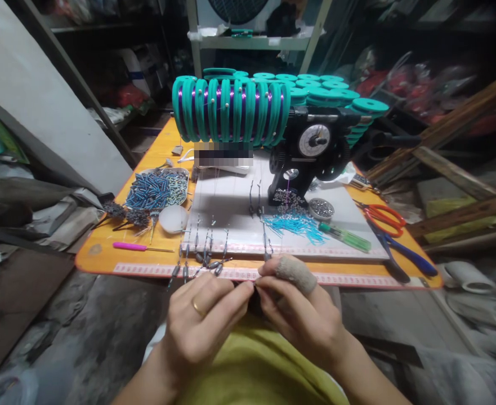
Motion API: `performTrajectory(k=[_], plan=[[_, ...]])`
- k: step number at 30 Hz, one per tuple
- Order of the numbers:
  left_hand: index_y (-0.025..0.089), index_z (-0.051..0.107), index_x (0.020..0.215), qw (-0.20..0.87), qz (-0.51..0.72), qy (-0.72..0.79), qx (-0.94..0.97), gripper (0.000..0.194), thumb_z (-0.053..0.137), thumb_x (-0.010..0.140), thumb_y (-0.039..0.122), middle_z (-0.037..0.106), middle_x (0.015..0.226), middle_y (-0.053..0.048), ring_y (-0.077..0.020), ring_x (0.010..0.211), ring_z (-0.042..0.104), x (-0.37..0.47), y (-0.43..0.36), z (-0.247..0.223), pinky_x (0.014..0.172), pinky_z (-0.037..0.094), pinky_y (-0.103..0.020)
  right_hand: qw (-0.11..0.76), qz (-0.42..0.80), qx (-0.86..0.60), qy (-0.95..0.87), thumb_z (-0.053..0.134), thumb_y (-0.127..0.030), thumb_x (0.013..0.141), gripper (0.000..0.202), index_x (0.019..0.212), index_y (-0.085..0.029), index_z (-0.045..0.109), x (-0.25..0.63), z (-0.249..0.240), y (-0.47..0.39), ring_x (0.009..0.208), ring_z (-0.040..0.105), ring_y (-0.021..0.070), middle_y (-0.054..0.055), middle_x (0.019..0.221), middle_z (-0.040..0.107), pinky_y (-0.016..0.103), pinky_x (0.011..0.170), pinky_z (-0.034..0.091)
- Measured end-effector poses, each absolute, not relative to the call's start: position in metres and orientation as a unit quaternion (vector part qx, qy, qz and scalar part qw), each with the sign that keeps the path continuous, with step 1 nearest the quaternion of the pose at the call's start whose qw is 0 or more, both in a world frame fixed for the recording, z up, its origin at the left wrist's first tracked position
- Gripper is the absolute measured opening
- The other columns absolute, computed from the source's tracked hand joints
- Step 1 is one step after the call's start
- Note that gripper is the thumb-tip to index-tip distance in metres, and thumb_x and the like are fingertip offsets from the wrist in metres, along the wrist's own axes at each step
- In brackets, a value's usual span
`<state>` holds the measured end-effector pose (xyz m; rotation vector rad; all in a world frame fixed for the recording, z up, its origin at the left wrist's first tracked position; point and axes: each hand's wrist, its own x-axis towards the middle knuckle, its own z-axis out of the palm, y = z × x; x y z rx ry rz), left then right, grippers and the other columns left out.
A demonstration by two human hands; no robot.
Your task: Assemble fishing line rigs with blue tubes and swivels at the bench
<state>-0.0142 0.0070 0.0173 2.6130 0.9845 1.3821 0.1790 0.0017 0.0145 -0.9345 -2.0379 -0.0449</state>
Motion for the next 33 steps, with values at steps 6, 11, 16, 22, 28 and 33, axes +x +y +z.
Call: performTrajectory(k=[6,11,16,22,28,33], plan=[[0.013,0.068,0.115,-0.058,0.457,0.27,0.845,0.034,0.063,0.083,0.005,0.05,0.062,0.002,-0.0114,0.056,0.046,-0.019,0.01,0.006,0.052,0.036,-0.026,0.461,0.028,-0.359,-0.811,0.063,-0.007,0.084,0.018,0.099,-0.015,0.064,0.182,0.019,0.002,0.09,0.066,0.0212,0.01,0.094,0.068,0.035,0.084,0.059],[0.019,0.067,0.115,-0.028,0.496,0.287,0.819,0.033,0.059,0.086,0.007,0.046,0.062,0.004,-0.0103,0.057,0.046,-0.015,0.012,0.0,0.052,0.038,-0.024,0.474,0.015,-0.359,-0.804,0.064,-0.008,0.082,0.018,0.097,-0.016,0.064,0.184,0.023,0.003,0.088,0.069,0.022,0.009,0.09,0.07,0.035,0.081,0.06],[0.02,0.071,0.105,-0.035,0.519,0.302,0.798,0.033,0.067,0.079,0.001,0.041,0.072,0.003,-0.0095,0.061,0.043,-0.014,0.011,0.002,0.052,0.039,-0.023,0.484,0.029,-0.36,-0.797,0.063,-0.005,0.081,0.016,0.095,-0.014,0.064,0.183,0.025,0.003,0.089,0.068,0.0192,0.01,0.091,0.068,0.027,0.081,0.059],[0.016,0.071,0.104,-0.109,0.52,0.295,0.794,0.035,0.069,0.075,-0.003,0.04,0.073,0.003,-0.0097,0.064,0.043,-0.015,0.008,0.0,0.054,0.041,-0.023,0.482,0.047,-0.348,-0.803,0.063,-0.004,0.082,0.018,0.096,-0.014,0.063,0.184,0.026,0.003,0.094,0.065,0.0176,0.009,0.093,0.066,0.026,0.087,0.056],[0.023,0.069,0.098,0.057,0.558,0.329,0.76,0.023,0.069,0.08,0.008,0.054,0.095,-0.004,-0.0178,0.092,0.054,-0.01,0.015,0.0,0.081,0.051,-0.034,0.483,0.061,-0.343,-0.803,0.062,-0.001,0.081,0.019,0.096,-0.012,0.063,0.185,0.023,0.003,0.096,0.062,0.0152,0.009,0.095,0.064,0.022,0.089,0.053],[0.021,0.069,0.094,0.298,0.579,0.288,0.702,0.014,0.066,0.084,0.011,0.066,0.098,-0.007,-0.0201,0.095,0.062,-0.003,0.021,0.002,0.086,0.051,-0.039,0.484,0.096,-0.34,-0.801,0.06,0.001,0.08,0.023,0.099,-0.013,0.061,0.188,0.02,0.004,0.094,0.061,0.0153,0.009,0.096,0.061,0.024,0.086,0.053]])
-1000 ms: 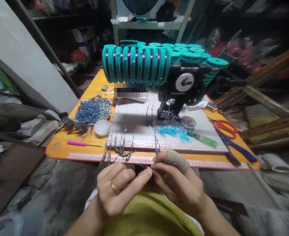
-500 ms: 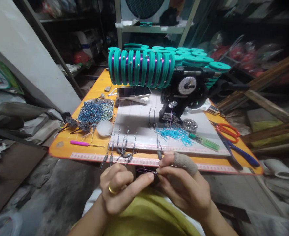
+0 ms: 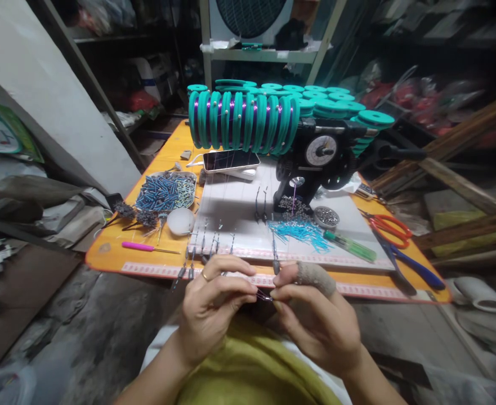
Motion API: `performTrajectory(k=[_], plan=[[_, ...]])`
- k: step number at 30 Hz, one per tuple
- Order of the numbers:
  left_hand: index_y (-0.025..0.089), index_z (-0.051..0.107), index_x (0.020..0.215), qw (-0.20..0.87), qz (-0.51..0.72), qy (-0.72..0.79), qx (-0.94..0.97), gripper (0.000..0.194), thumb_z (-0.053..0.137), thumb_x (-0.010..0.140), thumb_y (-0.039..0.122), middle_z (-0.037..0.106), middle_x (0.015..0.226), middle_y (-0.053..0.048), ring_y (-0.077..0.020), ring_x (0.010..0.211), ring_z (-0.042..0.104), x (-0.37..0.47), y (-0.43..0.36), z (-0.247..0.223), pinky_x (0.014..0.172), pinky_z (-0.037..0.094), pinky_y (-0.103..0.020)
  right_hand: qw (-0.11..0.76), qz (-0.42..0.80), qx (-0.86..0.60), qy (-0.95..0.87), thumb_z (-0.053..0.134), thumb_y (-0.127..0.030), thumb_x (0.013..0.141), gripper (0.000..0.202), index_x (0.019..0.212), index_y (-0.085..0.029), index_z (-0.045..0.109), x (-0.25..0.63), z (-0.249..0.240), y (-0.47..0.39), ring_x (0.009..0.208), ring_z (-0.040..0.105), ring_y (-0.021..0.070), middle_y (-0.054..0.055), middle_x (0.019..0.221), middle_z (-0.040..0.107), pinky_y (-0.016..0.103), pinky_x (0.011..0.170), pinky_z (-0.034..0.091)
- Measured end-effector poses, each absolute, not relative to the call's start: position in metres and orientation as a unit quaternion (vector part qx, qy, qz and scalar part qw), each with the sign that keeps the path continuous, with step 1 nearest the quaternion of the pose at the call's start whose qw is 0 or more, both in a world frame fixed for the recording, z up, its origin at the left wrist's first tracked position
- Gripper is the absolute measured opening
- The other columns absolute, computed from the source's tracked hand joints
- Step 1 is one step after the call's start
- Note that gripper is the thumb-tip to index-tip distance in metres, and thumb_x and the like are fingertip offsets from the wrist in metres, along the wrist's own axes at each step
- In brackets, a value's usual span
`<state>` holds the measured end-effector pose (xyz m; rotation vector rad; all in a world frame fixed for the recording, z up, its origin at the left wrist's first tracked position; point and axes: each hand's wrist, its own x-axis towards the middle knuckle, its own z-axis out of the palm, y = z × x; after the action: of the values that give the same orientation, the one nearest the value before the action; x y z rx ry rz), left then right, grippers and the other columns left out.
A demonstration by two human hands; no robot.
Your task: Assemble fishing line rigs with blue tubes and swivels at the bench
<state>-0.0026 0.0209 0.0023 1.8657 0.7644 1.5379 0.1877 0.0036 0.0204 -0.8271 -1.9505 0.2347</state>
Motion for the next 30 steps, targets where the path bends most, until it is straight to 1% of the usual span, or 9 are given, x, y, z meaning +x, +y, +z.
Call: performTrajectory(k=[2,4,8,13,18,23,28,30], plan=[[0.02,0.07,0.092,0.372,0.576,0.267,0.677,0.014,0.066,0.084,0.01,0.068,0.085,-0.006,-0.0187,0.085,0.064,-0.001,0.022,0.003,0.077,0.052,-0.034,0.482,0.124,-0.337,-0.799,0.06,0.0,0.081,0.023,0.099,-0.014,0.06,0.188,0.02,0.004,0.093,0.06,0.0151,0.008,0.096,0.06,0.025,0.084,0.053],[0.019,0.071,0.09,0.407,0.582,0.269,0.651,0.012,0.067,0.083,0.009,0.067,0.078,-0.005,-0.0172,0.077,0.063,-0.002,0.023,0.003,0.07,0.051,-0.031,0.474,0.148,-0.334,-0.801,0.059,0.0,0.081,0.023,0.099,-0.014,0.059,0.186,0.021,0.005,0.094,0.06,0.015,0.008,0.097,0.059,0.025,0.085,0.053],[0.018,0.072,0.088,0.431,0.577,0.266,0.64,0.011,0.068,0.082,0.009,0.066,0.076,-0.004,-0.0165,0.074,0.062,-0.009,0.022,0.001,0.068,0.05,-0.029,0.458,0.178,-0.311,-0.813,0.057,0.002,0.082,0.022,0.098,-0.013,0.058,0.176,0.027,0.004,0.096,0.058,0.0165,0.009,0.097,0.06,0.028,0.088,0.052],[0.018,0.073,0.089,0.447,0.567,0.249,0.646,0.013,0.068,0.082,0.009,0.066,0.075,-0.004,-0.0157,0.072,0.061,-0.018,0.018,0.001,0.067,0.05,-0.028,0.468,0.186,-0.306,-0.808,0.056,0.003,0.08,0.021,0.095,-0.011,0.059,0.163,0.035,-0.002,0.094,0.057,0.0175,0.01,0.094,0.06,0.033,0.092,0.05],[0.021,0.07,0.099,0.439,0.629,0.244,0.593,0.02,0.067,0.083,0.009,0.067,0.075,-0.002,-0.0144,0.074,0.06,-0.019,0.015,0.003,0.069,0.05,-0.027,0.47,0.166,-0.31,-0.81,0.057,0.003,0.078,0.021,0.094,-0.011,0.06,0.158,0.035,-0.007,0.093,0.058,0.0177,0.01,0.095,0.062,0.035,0.095,0.048],[0.023,0.065,0.103,0.407,0.676,0.23,0.569,0.025,0.063,0.085,0.005,0.066,0.075,-0.002,-0.0141,0.074,0.06,-0.019,0.009,0.006,0.07,0.049,-0.028,0.479,0.142,-0.303,-0.812,0.059,0.004,0.077,0.021,0.093,-0.01,0.06,0.146,0.037,-0.009,0.094,0.058,0.0177,0.01,0.095,0.062,0.036,0.098,0.046],[0.021,0.062,0.099,0.34,0.711,0.216,0.576,0.024,0.058,0.086,0.002,0.063,0.073,0.001,-0.0125,0.068,0.058,-0.029,0.004,0.013,0.068,0.049,-0.028,0.5,0.112,-0.257,-0.819,0.056,0.008,0.072,0.026,0.092,-0.008,0.06,0.124,0.041,-0.006,0.089,0.06,0.017,0.01,0.091,0.063,0.041,0.101,0.044],[0.021,0.061,0.103,0.304,0.703,0.244,0.595,0.026,0.058,0.086,0.002,0.063,0.074,0.0,-0.013,0.068,0.059,-0.041,0.004,0.01,0.067,0.05,-0.028,0.504,0.119,-0.251,-0.818,0.056,0.008,0.072,0.026,0.092,-0.008,0.061,0.121,0.04,-0.004,0.088,0.06,0.0173,0.01,0.091,0.063,0.042,0.099,0.045]])
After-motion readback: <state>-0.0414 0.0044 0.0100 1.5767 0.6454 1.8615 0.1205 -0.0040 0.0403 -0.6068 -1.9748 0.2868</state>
